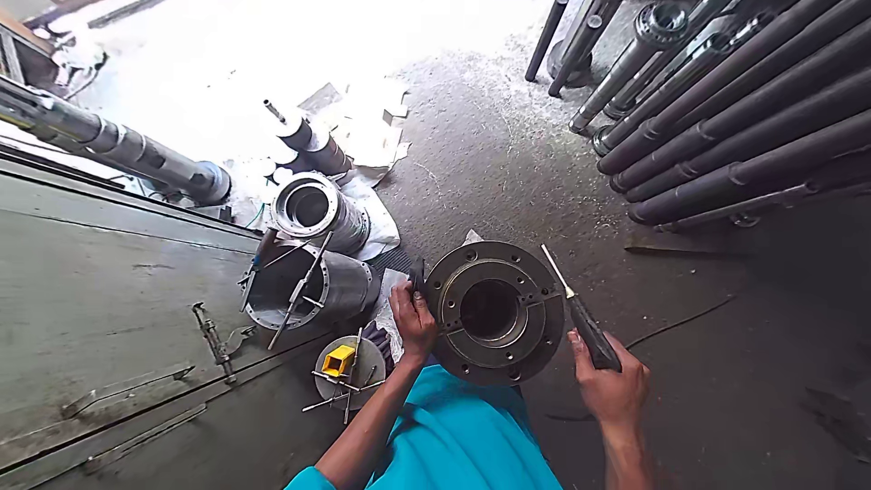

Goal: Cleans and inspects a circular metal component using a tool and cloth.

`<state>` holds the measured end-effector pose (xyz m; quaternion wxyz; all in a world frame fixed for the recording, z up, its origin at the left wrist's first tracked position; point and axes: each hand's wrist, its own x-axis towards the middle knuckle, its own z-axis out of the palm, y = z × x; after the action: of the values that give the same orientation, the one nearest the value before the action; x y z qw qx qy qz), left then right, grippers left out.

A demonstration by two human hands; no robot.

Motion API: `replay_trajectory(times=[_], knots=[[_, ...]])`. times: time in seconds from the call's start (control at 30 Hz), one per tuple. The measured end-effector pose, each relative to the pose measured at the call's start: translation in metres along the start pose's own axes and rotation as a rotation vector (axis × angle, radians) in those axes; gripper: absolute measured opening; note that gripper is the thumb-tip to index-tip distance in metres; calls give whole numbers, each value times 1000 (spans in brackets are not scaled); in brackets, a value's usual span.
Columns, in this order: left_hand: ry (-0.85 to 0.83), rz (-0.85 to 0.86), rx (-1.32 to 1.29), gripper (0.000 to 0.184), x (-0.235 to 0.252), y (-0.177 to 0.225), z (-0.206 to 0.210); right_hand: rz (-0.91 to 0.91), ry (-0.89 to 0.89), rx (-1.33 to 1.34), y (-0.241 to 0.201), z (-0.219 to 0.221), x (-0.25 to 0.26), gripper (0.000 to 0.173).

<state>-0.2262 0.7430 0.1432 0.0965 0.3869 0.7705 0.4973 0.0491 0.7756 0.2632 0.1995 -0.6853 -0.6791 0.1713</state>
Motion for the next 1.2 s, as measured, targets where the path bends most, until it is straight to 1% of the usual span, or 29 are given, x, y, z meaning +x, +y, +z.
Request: replay_trajectory(times=[0.1,0.17,0.3,0.4,0.5,0.7,0.97,1.1,1.2], knots=[[-14,-2,20,30,0,-1,0,65,85,8,24,39,18,49],[-9,21,52,30,1,-3,1,107,143,25,33,59,29,49],[-21,32,88,30,2,-3,0,165,211,150,32,92,46,44],[-29,37,116,30,1,-4,0,139,246,228,35,107,56,41],[-35,29,118,31,2,-3,0,106,243,252,37,109,58,38],[-46,4,75,30,2,-4,0,166,220,282,39,108,58,37],[-59,-35,111,32,4,-1,-2,176,193,306,38,109,59,39],[-75,-12,115,31,3,-1,0,212,194,343,43,110,58,38],[-93,-22,130,30,3,-3,-1,219,175,315,42,108,59,38]])
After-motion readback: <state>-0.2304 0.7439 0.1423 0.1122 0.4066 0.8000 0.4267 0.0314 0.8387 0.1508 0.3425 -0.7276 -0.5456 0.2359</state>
